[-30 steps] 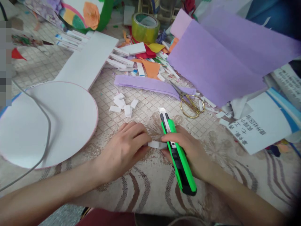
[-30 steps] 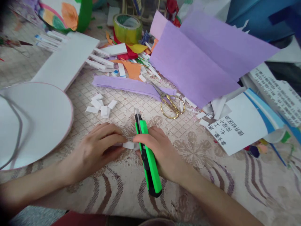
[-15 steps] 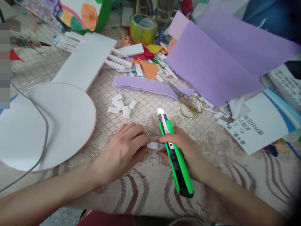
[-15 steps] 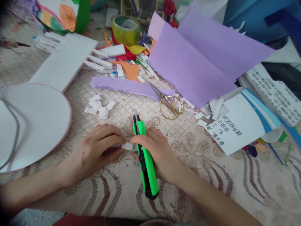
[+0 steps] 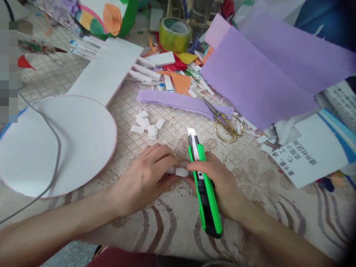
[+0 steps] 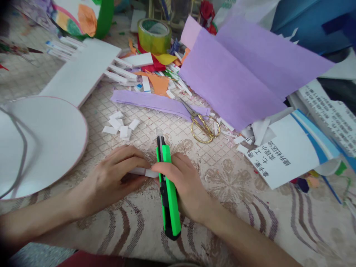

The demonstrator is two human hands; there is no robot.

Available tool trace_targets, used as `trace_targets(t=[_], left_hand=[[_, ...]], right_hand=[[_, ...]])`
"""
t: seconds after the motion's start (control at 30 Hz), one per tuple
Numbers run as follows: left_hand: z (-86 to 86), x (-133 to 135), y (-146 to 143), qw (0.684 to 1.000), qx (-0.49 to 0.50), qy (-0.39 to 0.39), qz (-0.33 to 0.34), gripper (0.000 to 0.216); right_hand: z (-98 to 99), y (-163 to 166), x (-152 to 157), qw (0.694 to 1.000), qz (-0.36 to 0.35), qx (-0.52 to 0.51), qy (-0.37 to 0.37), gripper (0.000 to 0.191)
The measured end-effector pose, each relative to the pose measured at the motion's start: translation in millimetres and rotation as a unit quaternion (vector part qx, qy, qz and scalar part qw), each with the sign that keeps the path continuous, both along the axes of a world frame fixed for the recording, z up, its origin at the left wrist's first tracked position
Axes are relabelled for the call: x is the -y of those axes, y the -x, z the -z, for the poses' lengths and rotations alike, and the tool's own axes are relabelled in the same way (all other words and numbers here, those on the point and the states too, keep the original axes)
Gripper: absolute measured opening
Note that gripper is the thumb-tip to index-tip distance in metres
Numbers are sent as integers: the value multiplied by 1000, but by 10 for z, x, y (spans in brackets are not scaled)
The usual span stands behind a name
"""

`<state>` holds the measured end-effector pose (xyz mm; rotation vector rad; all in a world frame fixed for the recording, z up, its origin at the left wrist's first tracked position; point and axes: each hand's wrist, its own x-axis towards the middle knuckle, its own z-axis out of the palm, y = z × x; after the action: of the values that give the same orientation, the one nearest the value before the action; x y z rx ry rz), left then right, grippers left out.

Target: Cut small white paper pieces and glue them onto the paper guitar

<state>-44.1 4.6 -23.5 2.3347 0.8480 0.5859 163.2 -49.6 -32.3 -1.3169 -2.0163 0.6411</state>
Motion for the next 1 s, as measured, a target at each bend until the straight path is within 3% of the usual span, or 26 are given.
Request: trace_targets(t=[0.7, 1.0], left_hand=[[-19, -25, 65, 999, -23, 11, 20, 11], [-36, -25, 69, 999, -33, 21, 17, 10]], right_hand=[[-45, 26, -22, 1000, -6, 18, -2, 19], [-11, 50, -6, 999, -32, -15, 10, 27]])
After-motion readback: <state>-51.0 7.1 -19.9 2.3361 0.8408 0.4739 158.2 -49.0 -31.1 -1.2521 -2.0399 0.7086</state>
